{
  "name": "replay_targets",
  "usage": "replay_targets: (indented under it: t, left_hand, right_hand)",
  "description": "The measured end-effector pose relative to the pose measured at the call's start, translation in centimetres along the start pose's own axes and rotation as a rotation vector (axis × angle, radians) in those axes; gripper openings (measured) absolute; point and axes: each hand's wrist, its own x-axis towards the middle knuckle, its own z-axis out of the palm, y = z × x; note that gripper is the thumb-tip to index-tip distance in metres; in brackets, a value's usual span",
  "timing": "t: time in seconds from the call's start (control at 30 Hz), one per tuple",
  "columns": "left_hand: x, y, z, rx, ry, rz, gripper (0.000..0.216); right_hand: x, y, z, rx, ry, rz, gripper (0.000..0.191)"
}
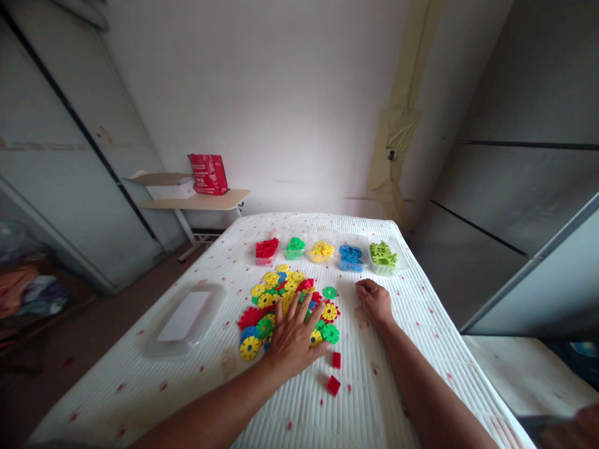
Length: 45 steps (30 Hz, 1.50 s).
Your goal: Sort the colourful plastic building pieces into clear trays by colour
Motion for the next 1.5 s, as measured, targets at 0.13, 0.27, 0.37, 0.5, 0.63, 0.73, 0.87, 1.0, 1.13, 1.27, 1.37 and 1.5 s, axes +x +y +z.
replay_targets:
  t: [0.13,0.27,0.37,0.5,0.63,0.73,0.87,1.0,1.13,1.27,1.37,1.5]
  left_hand:
    - [0.5,0.5,-1.2,0.013,0.080,-0.011,0.058]
    - [-1.9,1.2,-3.4,-0.062,-0.030,0.263,0.068]
    - [-3.7,1.9,-3.6,-0.109,-0.178,0.437,0.073]
    - [-3.4,2.8,-2.0,-0.099,-0.204,0.403,0.053]
    - [-0.8,3.2,-0.4,-0.055,-0.127,0.303,0.047]
    - [1.2,3.3,0.4,-0.010,-0.067,0.237,0.047]
    - [2.7,3.4,0.6,0.032,-0.014,0.214,0.051]
    - [2.3,3.4,-0.6,-0.020,0.035,0.268,0.057]
    - [1.0,0.7,-3.0,-0.062,0.142,0.255,0.040]
    - [-0.1,-5.7,-4.5,-0.079,0.349,0.031,0.030]
    - [-1.0,-10.3,-4.4,-0.169,0.424,-0.129,0.029]
    - [-2.0,-12.7,-2.9,-0.284,0.437,-0.277,0.028]
  right_hand:
    - [0.0,-0.1,0.0,0.004,0.004,-0.005,0.033]
    - [0.1,0.1,0.0,-0.012,-0.004,-0.008,0.032]
    - [0.1,0.2,0.1,-0.020,-0.001,-0.015,0.033]
    - [0.1,0.3,0.2,-0.023,-0.002,-0.009,0.033]
    - [0.2,0.4,0.3,-0.008,-0.003,-0.011,0.033]
    - [0.2,0.6,0.3,0.003,-0.002,-0.003,0.034]
    - [0.3,0.8,0.3,0.014,-0.011,-0.002,0.034]
    - [0.2,0.8,0.2,0.007,-0.018,-0.005,0.035]
    - [0.1,0.5,0.1,-0.037,-0.037,-0.028,0.035]
    - [-0.1,0.3,0.0,-0.070,-0.044,-0.052,0.033]
    - [-0.1,0.0,-0.1,-0.086,-0.051,-0.059,0.032]
    - [-0.4,-1.2,-0.2,-0.122,-0.102,-0.078,0.031]
